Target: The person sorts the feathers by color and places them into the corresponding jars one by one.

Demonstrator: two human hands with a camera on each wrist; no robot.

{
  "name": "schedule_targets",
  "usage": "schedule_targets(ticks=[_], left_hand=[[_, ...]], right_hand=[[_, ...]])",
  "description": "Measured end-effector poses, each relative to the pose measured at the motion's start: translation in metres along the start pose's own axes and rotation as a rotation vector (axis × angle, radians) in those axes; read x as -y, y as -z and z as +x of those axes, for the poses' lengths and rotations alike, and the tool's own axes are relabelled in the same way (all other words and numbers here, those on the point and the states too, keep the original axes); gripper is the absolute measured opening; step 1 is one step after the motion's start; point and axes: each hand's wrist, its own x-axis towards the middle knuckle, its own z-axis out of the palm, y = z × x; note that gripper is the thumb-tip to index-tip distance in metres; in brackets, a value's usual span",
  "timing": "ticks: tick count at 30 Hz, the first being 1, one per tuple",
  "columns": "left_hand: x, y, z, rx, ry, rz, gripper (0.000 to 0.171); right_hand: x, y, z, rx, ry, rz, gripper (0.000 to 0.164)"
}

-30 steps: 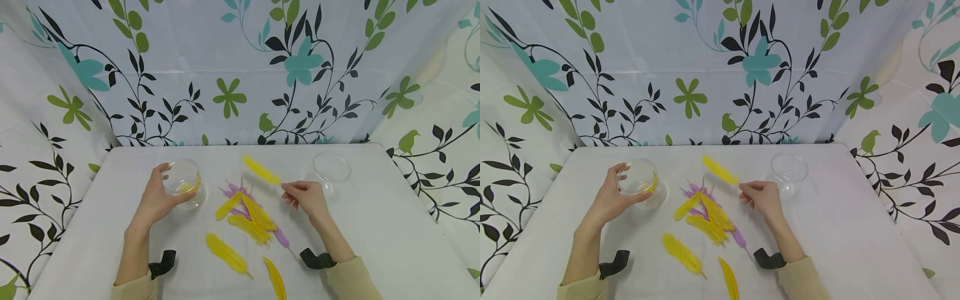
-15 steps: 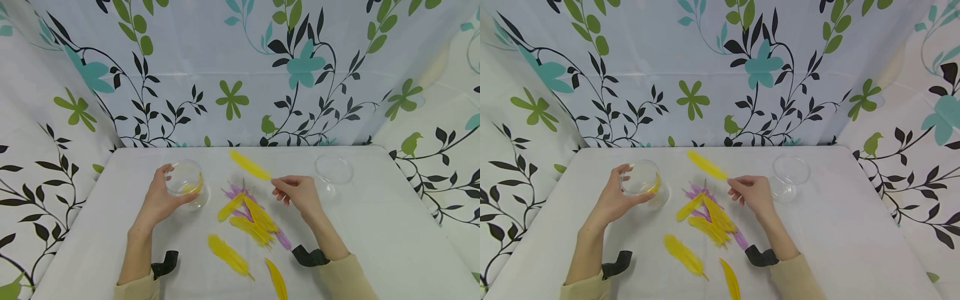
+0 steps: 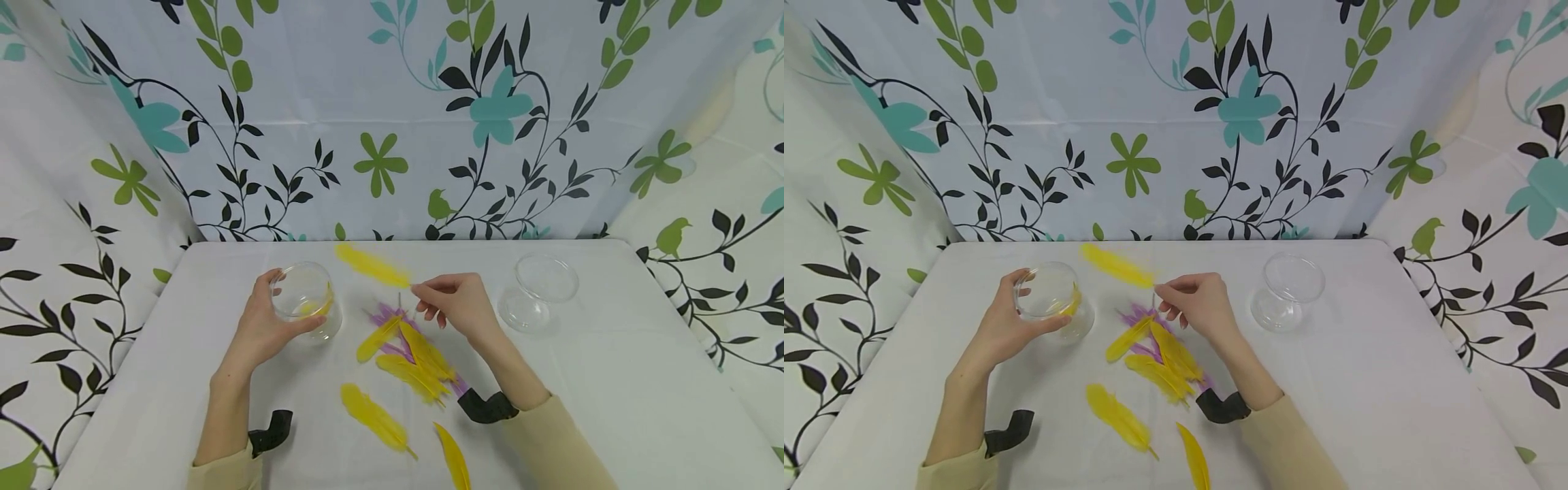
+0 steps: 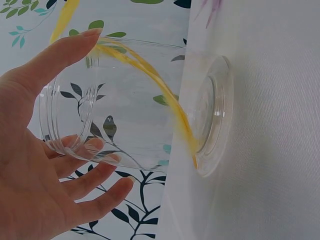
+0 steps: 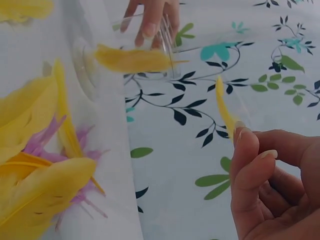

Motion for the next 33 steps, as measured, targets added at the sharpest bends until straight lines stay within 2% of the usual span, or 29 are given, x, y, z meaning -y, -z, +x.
schedule_targets(ticks=[5,12,22,33], left_hand=[[0.0,0.0,0.0,0.0,-0.005,-0.001,0.121],[-0.002,0.001,0.001,0.002,0.0,0.002,0.12],[-0.001,0.001,0.001,-0.003,-0.002,0.004,0.119],[0.0,0.002,-0.001,0.009,0.016,-0.014,0.121]], right_hand=[[0.01,-0.012,0.002,0.048,0.025,-0.046,0.02],[0.021,-0.028,0.004,0.077,0.052,-0.179,0.016],[0.036,-0.045,0.004,0.101,0.071,-0.278,0.017],[0.047,-0.064,0.006,0.147,0.136,-0.349,0.015]])
